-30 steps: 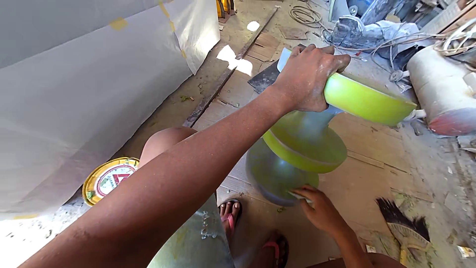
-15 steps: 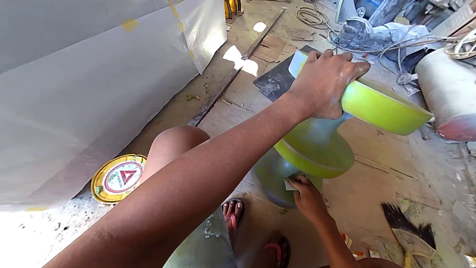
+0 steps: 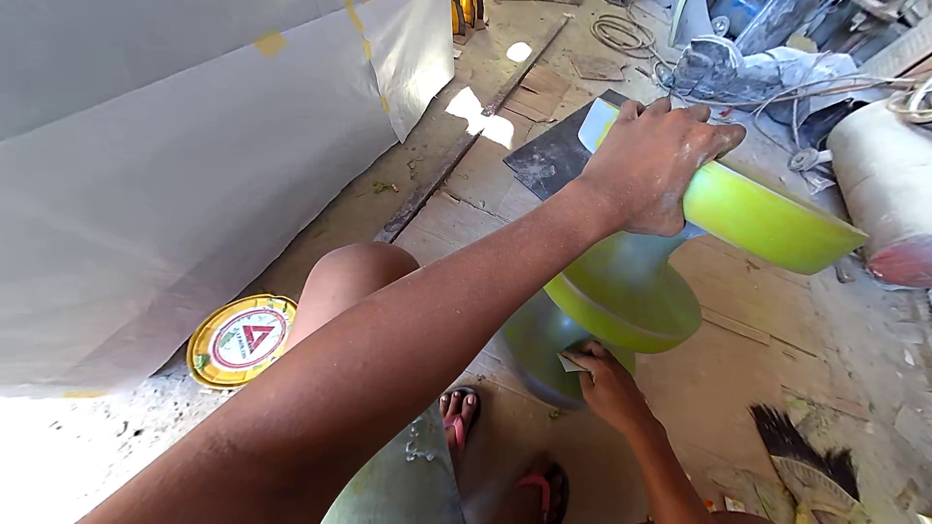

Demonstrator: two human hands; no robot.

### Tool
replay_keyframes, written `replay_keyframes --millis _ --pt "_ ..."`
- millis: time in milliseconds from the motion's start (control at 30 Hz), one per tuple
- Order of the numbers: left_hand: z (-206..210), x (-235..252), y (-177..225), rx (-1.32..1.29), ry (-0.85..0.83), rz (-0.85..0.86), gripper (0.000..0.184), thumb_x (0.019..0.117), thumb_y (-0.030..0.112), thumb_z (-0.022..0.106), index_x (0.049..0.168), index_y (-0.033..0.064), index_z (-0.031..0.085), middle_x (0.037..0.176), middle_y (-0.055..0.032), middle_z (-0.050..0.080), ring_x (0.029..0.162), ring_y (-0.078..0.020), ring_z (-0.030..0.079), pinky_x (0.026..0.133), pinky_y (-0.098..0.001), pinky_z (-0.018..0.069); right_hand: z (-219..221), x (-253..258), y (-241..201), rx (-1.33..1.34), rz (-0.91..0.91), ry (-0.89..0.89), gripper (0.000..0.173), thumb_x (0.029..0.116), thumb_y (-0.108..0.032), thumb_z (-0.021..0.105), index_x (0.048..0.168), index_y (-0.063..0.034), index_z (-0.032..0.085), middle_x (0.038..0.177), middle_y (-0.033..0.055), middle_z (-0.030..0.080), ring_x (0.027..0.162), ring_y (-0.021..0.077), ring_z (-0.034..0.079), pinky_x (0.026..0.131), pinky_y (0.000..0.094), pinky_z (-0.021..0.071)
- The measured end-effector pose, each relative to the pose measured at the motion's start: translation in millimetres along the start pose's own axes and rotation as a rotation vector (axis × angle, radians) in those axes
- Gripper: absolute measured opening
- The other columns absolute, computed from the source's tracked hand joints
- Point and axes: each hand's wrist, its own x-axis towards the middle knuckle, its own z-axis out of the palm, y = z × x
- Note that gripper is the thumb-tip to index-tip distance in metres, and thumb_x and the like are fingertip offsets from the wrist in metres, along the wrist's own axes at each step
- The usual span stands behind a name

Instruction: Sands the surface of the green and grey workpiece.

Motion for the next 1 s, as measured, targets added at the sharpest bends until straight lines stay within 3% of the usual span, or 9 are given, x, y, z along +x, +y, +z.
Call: replay_keyframes --millis 133,267,567,633,767,900,1000 --pt "1 -1 -7 0.005 0.012 0.012 0.069 0.061 0.047 0.08 0.126 0.0282 0.065 0.118 -0.0033 0.065 0.114 -0.0292 0.06 0.085 -0.0548 0.0465 -11 -11 -9 0.03 0.0 -0.165 0.042 0.1011 -0.02 0.048 0.136 -0.0321 0.068 0.131 0.0042 0.062 0.123 0.0177 0.059 0.107 0.0391 0.0486" --pt "-1 -2 -14 -0.007 0.009 0.021 0.072 0.0603 0.049 0.08 0.128 0.0286 0.064 0.121 -0.0034 0.065 0.116 -0.0292 0.059 0.086 -0.0555 0.0467 -8 -33 -20 0.051 0.005 -0.17 0.045 0.0982 -0.017 0.051 0.137 -0.0329 0.067 0.131 0.0039 0.062 0.122 0.017 0.058 0.106 0.0366 0.049" --pt "1 -13 -37 -0.071 0.075 0.107 0.061 0.0596 0.049 0.081 0.114 0.024 0.069 0.107 -0.0005 0.066 0.103 -0.0236 0.063 0.082 -0.0523 0.0492 1 -51 -29 0.038 -0.077 -0.158 0.044 0.0974 -0.02 0.05 0.134 -0.0351 0.068 0.124 -0.0014 0.064 0.115 0.0127 0.061 0.097 0.0358 0.0535" --pt "0 -16 -41 -0.086 0.081 0.113 0.062 0.0593 0.049 0.081 0.115 0.0238 0.069 0.107 -0.0003 0.067 0.102 -0.0232 0.063 0.082 -0.0523 0.0508 -6 -50 -20 0.121 -0.079 -0.126 0.039 0.0987 -0.024 0.049 0.13 -0.0312 0.071 0.125 -0.0019 0.067 0.116 0.0125 0.063 0.1 0.0386 0.0534" --pt "-2 -19 -45 -0.082 0.06 0.112 0.066 0.0601 0.05 0.081 0.119 0.0241 0.069 0.11 0.0005 0.067 0.104 -0.0233 0.062 0.083 -0.0524 0.0496 -12 -36 21 0.228 -0.079 0.124 0.036 0.1001 -0.025 0.049 0.126 -0.0257 0.073 0.12 -0.0032 0.07 0.111 0.0104 0.066 0.096 0.0392 0.0565" --pt "-3 -18 -47 -0.076 0.065 0.138 0.064 0.0601 0.049 0.081 0.117 0.0229 0.069 0.106 -0.0004 0.067 0.101 -0.024 0.063 0.082 -0.0528 0.0492 -5 -19 38 0.152 -0.107 0.097 0.038 0.1017 -0.02 0.05 0.132 -0.0284 0.07 0.128 -0.0039 0.067 0.116 0.0098 0.064 0.1 0.0377 0.0546" --pt "-4 -18 -46 -0.076 0.053 0.135 0.065 0.061 0.049 0.081 0.119 0.0226 0.069 0.108 -0.0006 0.067 0.102 -0.0238 0.063 0.083 -0.0531 0.0497 7 -16 28 0.022 -0.137 0.063 0.041 0.1001 -0.014 0.051 0.136 -0.0261 0.068 0.13 0.0022 0.066 0.116 0.0162 0.065 0.1 0.0387 0.0552"
